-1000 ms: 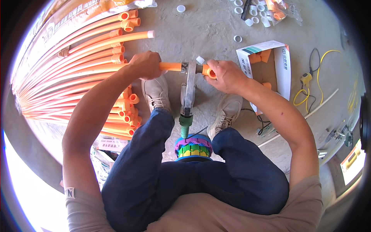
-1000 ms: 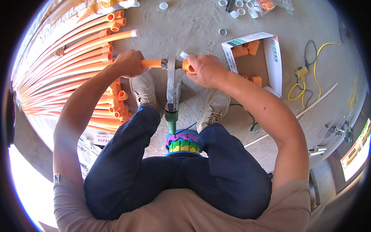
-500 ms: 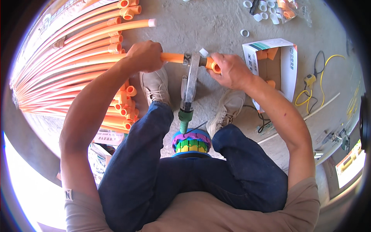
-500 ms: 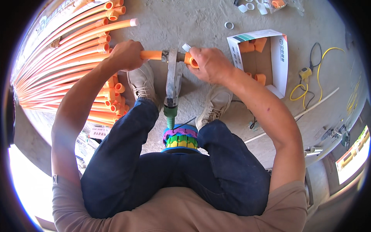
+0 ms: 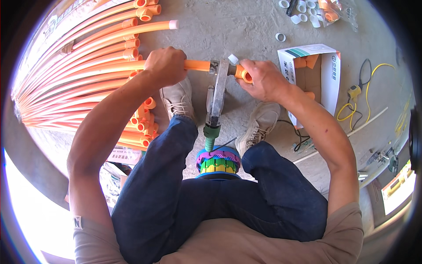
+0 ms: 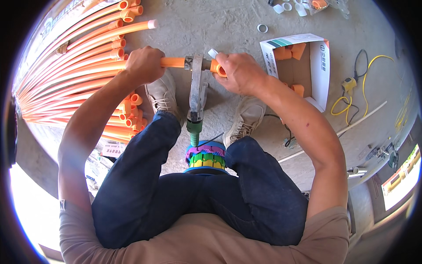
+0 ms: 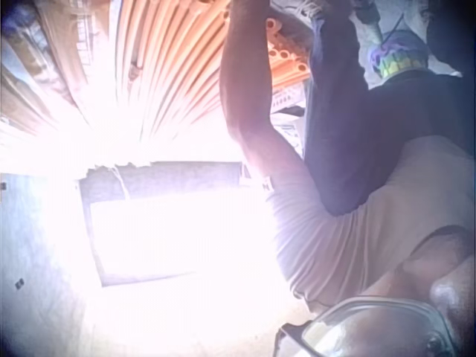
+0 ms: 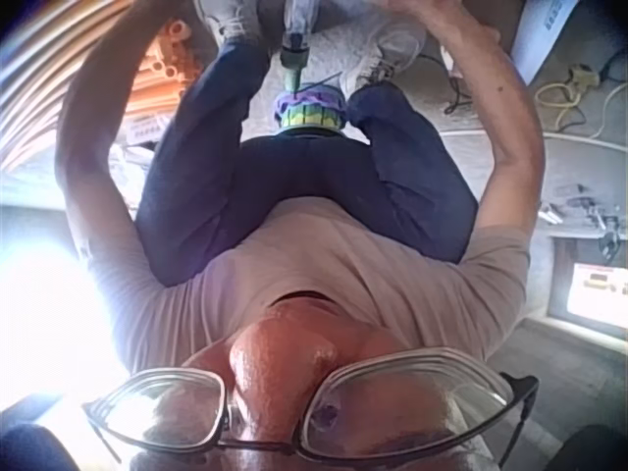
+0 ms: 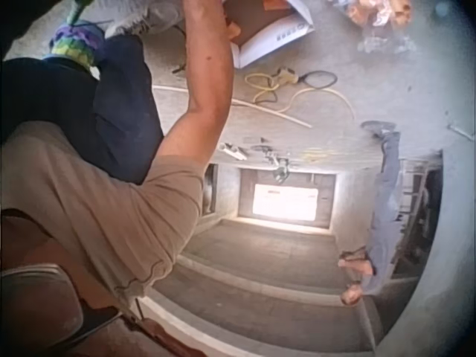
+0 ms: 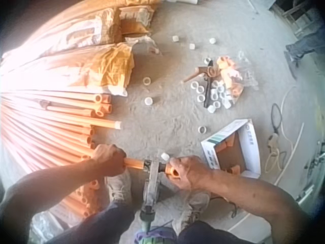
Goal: The person joins orange plastic pipes with connectors by heating them using a thermal fusion tool and then pressing them together by hand.
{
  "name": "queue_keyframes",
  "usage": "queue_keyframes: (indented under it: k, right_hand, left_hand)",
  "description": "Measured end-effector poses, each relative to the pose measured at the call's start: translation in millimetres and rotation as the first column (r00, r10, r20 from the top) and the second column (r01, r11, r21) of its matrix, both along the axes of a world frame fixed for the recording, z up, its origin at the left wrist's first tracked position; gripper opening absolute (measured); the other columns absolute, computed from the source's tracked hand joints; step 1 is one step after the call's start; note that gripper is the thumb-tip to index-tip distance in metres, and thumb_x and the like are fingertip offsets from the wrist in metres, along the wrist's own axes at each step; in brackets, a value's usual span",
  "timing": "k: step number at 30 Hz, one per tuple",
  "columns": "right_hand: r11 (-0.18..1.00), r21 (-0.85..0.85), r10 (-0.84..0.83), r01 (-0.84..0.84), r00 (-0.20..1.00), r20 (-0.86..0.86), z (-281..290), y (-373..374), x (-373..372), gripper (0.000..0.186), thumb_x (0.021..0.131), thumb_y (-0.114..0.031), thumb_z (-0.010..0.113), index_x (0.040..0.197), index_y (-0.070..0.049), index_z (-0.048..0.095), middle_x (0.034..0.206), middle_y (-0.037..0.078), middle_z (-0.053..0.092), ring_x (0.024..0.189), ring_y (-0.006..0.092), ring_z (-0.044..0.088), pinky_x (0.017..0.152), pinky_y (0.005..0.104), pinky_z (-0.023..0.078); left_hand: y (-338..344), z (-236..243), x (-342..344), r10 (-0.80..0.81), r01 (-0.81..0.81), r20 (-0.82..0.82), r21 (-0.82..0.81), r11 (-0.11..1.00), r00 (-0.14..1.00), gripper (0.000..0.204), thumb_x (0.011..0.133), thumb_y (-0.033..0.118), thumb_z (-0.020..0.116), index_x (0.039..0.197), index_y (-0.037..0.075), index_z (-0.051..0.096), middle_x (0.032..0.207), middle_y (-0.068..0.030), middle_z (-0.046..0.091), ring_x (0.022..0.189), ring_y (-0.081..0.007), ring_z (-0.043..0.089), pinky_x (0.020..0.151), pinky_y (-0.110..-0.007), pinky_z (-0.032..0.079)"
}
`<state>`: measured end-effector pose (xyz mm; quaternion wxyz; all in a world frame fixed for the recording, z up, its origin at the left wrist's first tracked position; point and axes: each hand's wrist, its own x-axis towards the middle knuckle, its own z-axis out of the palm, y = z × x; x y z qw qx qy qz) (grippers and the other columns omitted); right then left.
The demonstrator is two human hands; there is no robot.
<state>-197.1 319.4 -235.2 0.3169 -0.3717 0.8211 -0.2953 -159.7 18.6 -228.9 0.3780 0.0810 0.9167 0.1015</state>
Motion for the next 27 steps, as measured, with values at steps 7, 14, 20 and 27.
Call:
queue_keyframes:
  k: [7,14,20,27]
  right_hand:
    - [1.000,0.018,-0.018,0.017,0.999,0.045,0.0,-0.2,-0.4,0.032,0.085,-0.019,0.076,0.104,0.001,0.060,0.082,0.024,0.069,0.076,0.0436,0.068,0.067,0.0491,0.054]
    - [0.999,0.041,-0.007,0.005,0.999,0.053,2.2,-3.2,-3.4,0.031,0.086,-0.025,0.073,0.098,0.001,0.062,0.080,0.023,0.070,0.077,0.0444,0.069,0.071,0.0519,0.055]
    - [1.000,0.002,0.004,-0.004,1.000,0.016,-3.0,-1.6,-1.9,0.030,0.086,-0.025,0.073,0.098,0.001,0.062,0.078,0.022,0.069,0.075,0.0435,0.070,0.069,0.0511,0.056]
    - [0.999,-0.022,0.032,-0.032,0.999,-0.026,-3.1,-1.3,-1.4,0.033,0.085,-0.019,0.076,0.104,0.001,0.059,0.080,0.021,0.069,0.073,0.0409,0.069,0.065,0.0476,0.054]
  left_hand:
    - [4.5,5.0,-1.8,-0.032,0.033,0.025,-0.046,0.998,0.999,0.021,0.084,0.024,0.068,0.094,0.008,0.078,0.093,-0.0192,0.075,0.088,-0.0378,0.074,0.079,-0.048,0.059]
    - [1.1,-0.3,1.3,-0.023,0.023,-0.036,-0.010,1.000,0.999,0.017,0.081,0.021,0.066,0.088,0.010,0.077,0.082,-0.0175,0.073,0.081,-0.0388,0.072,0.076,-0.050,0.057]
    - [3.0,0.4,-1.7,-0.030,0.030,0.011,-0.021,0.999,0.999,0.018,0.083,0.021,0.066,0.090,0.009,0.077,0.083,-0.0182,0.073,0.083,-0.0387,0.072,0.077,-0.050,0.057]
    - [2.6,-0.5,-2.8,-0.023,0.024,0.016,0.000,1.000,1.000,0.019,0.083,0.021,0.065,0.090,0.009,0.078,0.083,-0.0185,0.073,0.081,-0.0390,0.072,0.077,-0.050,0.058]
